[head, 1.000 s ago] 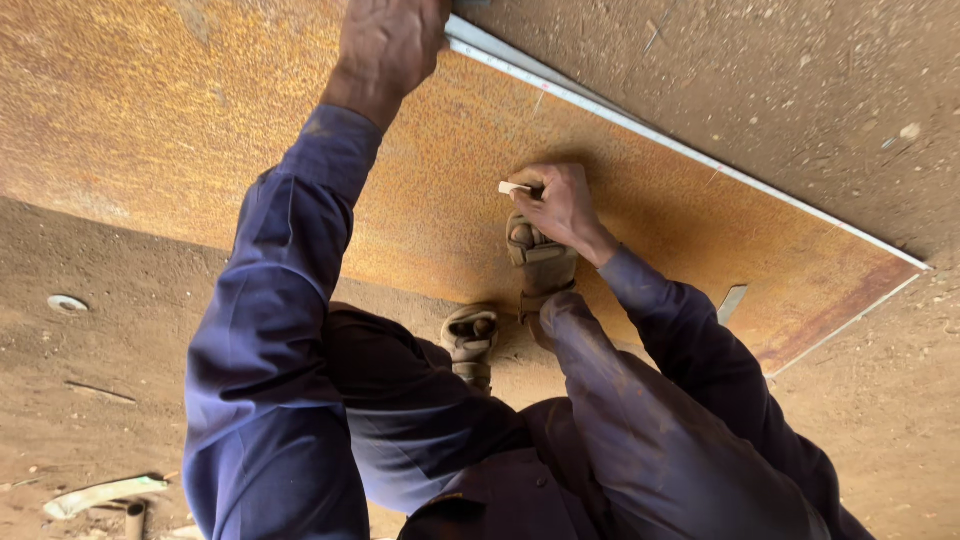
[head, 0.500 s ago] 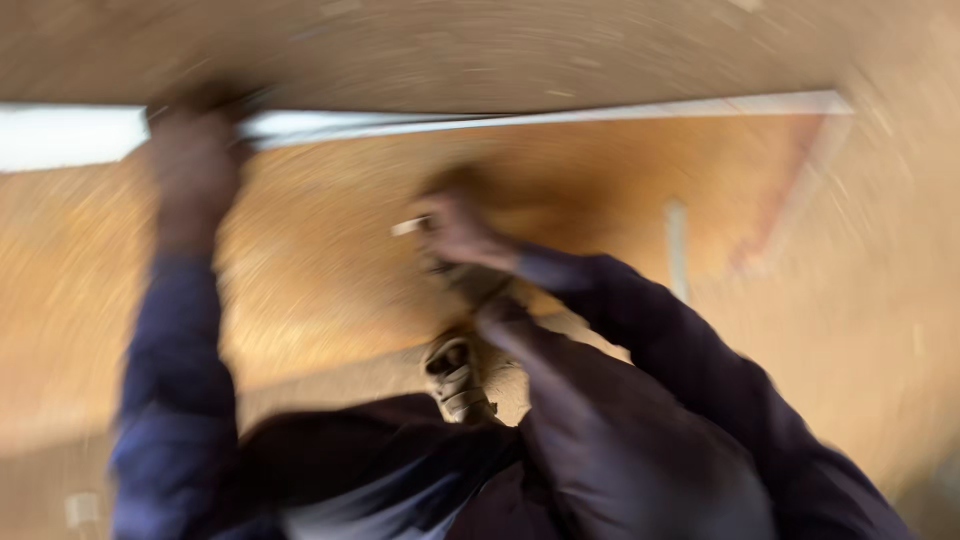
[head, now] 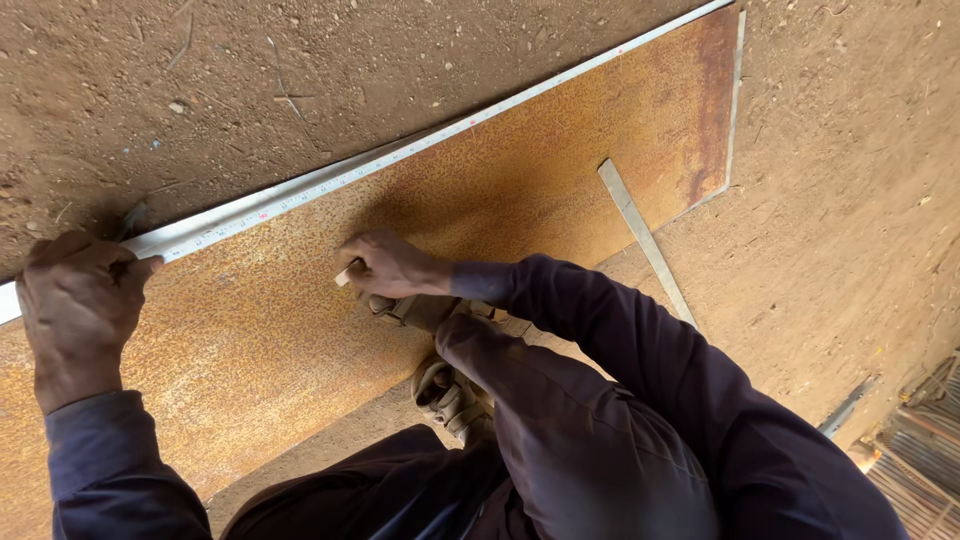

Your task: The person kneels on the ground beside a rusty metal sheet lying on the dirt floor. They position a long steel straightedge across the sheet, use a tape measure, and run a piece of chalk along the straightedge to scribe straight layout lines, repositioning the ruler to mark different lines across the sheet.

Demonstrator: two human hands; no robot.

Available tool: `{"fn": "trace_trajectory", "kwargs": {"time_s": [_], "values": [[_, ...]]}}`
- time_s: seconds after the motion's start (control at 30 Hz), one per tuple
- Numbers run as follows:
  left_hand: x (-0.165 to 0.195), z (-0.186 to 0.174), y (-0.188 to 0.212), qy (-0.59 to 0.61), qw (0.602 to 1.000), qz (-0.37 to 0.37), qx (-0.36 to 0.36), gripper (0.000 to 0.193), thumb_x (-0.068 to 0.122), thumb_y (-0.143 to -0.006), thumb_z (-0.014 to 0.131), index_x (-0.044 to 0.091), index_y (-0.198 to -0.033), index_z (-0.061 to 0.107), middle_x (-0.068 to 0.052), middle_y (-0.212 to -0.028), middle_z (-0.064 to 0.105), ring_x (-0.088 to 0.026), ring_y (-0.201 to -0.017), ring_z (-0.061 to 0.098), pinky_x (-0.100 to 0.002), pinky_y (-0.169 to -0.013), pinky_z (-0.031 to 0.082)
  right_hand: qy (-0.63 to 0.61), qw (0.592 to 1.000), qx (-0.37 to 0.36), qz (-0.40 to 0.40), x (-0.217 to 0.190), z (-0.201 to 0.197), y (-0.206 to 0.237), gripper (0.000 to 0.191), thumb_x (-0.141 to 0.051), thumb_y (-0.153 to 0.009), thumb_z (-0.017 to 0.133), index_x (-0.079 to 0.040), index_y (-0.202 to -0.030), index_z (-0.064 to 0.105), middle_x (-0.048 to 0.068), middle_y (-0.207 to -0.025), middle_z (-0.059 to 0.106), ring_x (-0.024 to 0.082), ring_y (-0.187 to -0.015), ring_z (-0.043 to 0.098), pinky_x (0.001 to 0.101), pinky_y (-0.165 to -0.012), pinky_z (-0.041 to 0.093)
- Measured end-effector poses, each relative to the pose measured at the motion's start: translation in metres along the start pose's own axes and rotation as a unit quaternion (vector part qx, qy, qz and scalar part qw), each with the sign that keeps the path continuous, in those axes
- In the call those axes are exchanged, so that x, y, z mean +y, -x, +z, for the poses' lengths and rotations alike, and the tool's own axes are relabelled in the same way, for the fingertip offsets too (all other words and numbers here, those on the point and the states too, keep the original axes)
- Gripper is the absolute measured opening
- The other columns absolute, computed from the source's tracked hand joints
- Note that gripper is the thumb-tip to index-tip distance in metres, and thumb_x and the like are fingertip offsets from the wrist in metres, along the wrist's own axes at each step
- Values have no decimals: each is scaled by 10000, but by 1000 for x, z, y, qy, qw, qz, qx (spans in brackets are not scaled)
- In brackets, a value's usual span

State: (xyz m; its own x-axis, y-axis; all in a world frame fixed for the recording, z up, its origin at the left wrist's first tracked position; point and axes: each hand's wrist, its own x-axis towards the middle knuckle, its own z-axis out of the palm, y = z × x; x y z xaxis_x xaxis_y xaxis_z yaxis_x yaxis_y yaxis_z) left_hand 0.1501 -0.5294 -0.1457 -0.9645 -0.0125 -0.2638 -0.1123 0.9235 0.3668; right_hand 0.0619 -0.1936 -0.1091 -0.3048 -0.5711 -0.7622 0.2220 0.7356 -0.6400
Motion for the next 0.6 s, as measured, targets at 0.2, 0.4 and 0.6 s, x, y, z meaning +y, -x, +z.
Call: {"fn": "trace_trajectory", "kwargs": {"time_s": [0.2, 0.4, 0.6], "values": [[-1, 2, -3, 54, 998, 16, 8, 280, 215, -916, 934, 23, -828, 750, -86, -821, 696, -216, -713, 639, -349, -743, 531, 130, 936, 182, -273, 23, -5, 1, 173, -127, -970, 651, -145, -1112, 749, 54, -1089, 789, 85, -902, 721, 261, -764, 584], [-11, 19, -5, 86, 996, 35, 9, 229, 198, -912, 914, 41, -871, 753, -86, -877, 704, -225, -787, 655, -342, -807, 540, -29, 996, 80, 32, 23, -16, 5, 234, -161, -959, 593, -87, -1145, 715, 102, -969, 767, 93, -553, 656, 240, -436, 522], [-19, 26, -1, 112, 993, 34, 2, 218, 182, -911, 912, 35, -883, 753, -96, -885, 702, -229, -792, 661, -338, -801, 545, -391, 905, 160, 54, 20, -47, 8, 459, -85, -753, 796, -161, -1179, 641, 54, -888, 727, 103, -525, 653, 256, -430, 573]]}}
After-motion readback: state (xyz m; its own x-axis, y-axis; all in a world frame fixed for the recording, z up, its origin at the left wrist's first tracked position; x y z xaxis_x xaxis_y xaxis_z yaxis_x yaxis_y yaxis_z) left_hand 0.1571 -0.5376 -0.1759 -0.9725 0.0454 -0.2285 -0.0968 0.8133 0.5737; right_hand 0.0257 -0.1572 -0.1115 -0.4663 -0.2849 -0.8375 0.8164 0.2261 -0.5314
